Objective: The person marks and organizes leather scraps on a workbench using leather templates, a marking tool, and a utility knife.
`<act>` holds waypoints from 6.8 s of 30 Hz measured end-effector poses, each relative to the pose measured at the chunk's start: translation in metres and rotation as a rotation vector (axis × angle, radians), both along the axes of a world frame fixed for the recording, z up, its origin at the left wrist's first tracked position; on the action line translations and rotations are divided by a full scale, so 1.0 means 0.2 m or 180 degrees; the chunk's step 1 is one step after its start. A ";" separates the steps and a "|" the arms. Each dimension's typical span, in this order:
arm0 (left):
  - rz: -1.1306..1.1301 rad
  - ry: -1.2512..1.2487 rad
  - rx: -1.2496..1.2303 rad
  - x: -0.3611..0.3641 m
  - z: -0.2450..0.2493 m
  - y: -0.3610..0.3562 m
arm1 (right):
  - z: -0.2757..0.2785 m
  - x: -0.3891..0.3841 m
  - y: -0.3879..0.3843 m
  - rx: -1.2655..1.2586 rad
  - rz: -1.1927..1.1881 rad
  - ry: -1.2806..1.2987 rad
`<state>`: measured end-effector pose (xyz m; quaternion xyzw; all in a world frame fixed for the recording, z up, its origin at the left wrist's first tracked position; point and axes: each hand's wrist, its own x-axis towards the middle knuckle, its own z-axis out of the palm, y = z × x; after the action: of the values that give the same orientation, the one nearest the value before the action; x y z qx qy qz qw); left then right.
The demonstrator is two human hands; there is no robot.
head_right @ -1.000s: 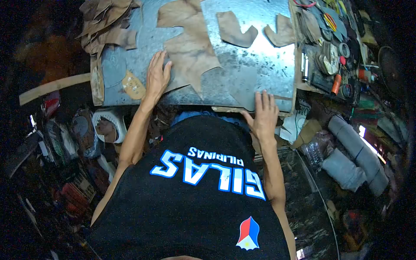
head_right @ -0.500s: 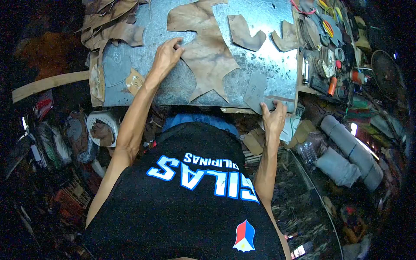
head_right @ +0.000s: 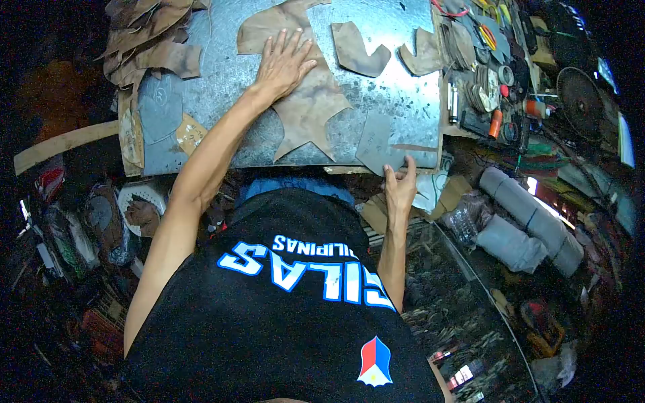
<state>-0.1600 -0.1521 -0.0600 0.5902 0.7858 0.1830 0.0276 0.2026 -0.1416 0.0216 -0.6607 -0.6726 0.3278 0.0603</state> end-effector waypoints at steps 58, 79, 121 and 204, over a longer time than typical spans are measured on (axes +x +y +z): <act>0.0636 -0.0716 0.0340 0.20 0.12 -0.63 | -0.09 -0.70 0.37 0.0493 0.3033 0.0269; 0.0430 -0.0293 -0.0094 0.21 0.14 -0.59 | -0.12 -0.67 0.38 0.0343 0.3038 0.0484; -0.1165 -0.2134 -0.3035 -0.08 0.42 0.13 | -0.10 -1.13 -0.04 0.0480 0.3278 0.0104; -0.1102 -0.0155 -0.0886 0.08 0.28 -0.43 | 0.04 -0.92 -0.53 0.0144 0.4202 0.0966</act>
<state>-0.1444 -0.2378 -0.0035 0.7021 0.6895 0.0795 0.1588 0.0177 -0.2484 0.0296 -0.0566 -0.9259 0.3709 -0.0450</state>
